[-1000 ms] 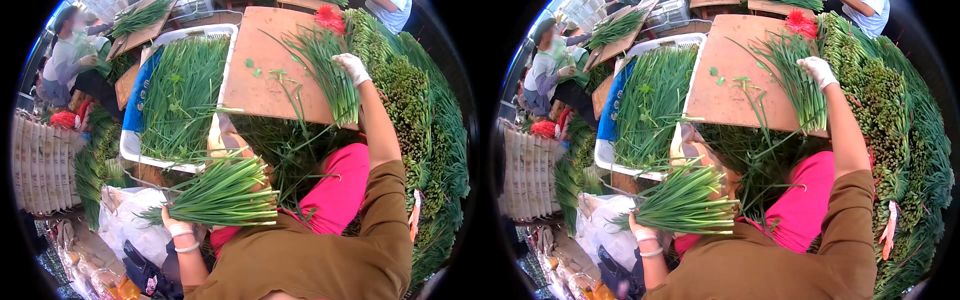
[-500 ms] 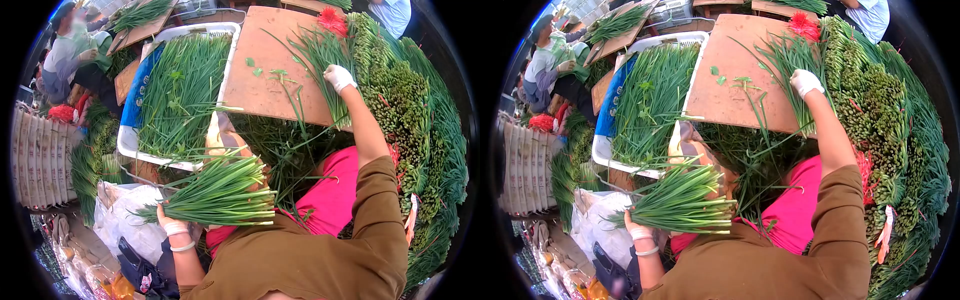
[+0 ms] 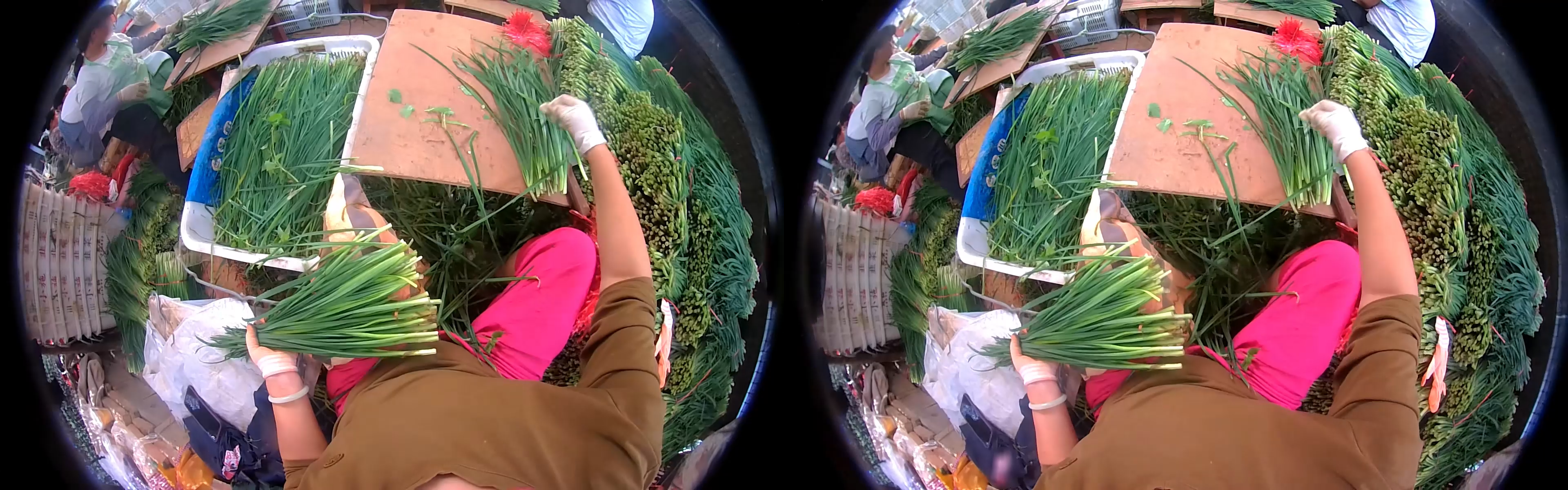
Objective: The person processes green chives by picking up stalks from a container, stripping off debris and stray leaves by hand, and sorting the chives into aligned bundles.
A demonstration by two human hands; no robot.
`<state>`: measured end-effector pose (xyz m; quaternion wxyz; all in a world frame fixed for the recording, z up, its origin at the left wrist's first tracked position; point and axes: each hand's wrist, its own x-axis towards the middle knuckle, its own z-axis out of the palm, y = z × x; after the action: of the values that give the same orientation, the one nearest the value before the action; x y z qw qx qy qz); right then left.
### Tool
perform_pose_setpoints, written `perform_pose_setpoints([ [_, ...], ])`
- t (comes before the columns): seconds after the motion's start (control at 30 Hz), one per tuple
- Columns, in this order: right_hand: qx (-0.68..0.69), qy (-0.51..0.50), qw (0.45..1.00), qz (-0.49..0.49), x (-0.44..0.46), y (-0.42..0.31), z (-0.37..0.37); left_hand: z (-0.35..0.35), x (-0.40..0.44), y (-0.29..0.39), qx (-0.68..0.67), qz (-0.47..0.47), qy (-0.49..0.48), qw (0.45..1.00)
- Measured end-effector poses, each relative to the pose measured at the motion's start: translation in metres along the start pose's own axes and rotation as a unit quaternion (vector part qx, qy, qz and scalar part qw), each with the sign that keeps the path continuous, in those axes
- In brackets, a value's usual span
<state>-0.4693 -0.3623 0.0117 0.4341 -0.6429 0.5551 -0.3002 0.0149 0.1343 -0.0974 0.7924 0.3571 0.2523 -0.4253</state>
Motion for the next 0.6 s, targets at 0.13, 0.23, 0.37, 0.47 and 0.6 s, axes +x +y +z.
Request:
perform_pose_setpoints([
  [0.13, -0.438, -0.036, 0.89, -0.119, -0.005, 0.014, 0.022, -0.005, 0.004, 0.001, -0.009, -0.006, -0.011, 1.0],
  [0.23, -0.553, -0.084, 0.829, 0.0, -0.017, 0.0, 0.041, -0.003, 0.003, 0.002, 0.001, 0.009, 0.012, 1.0],
  [0.37, -0.615, -0.074, 0.785, 0.011, -0.006, 0.011, 0.018, -0.007, 0.004, 0.003, -0.003, -0.002, -0.007, 1.0],
  [0.47, -0.44, -0.002, 0.897, 0.041, -0.007, 0.022, -0.009, -0.006, 0.006, 0.0, -0.003, -0.009, -0.004, 1.0],
  [0.6, -0.071, 0.111, 0.989, 0.065, -0.004, 0.016, -0.035, -0.002, 0.005, -0.001, 0.001, 0.0, 0.02, 1.0],
])
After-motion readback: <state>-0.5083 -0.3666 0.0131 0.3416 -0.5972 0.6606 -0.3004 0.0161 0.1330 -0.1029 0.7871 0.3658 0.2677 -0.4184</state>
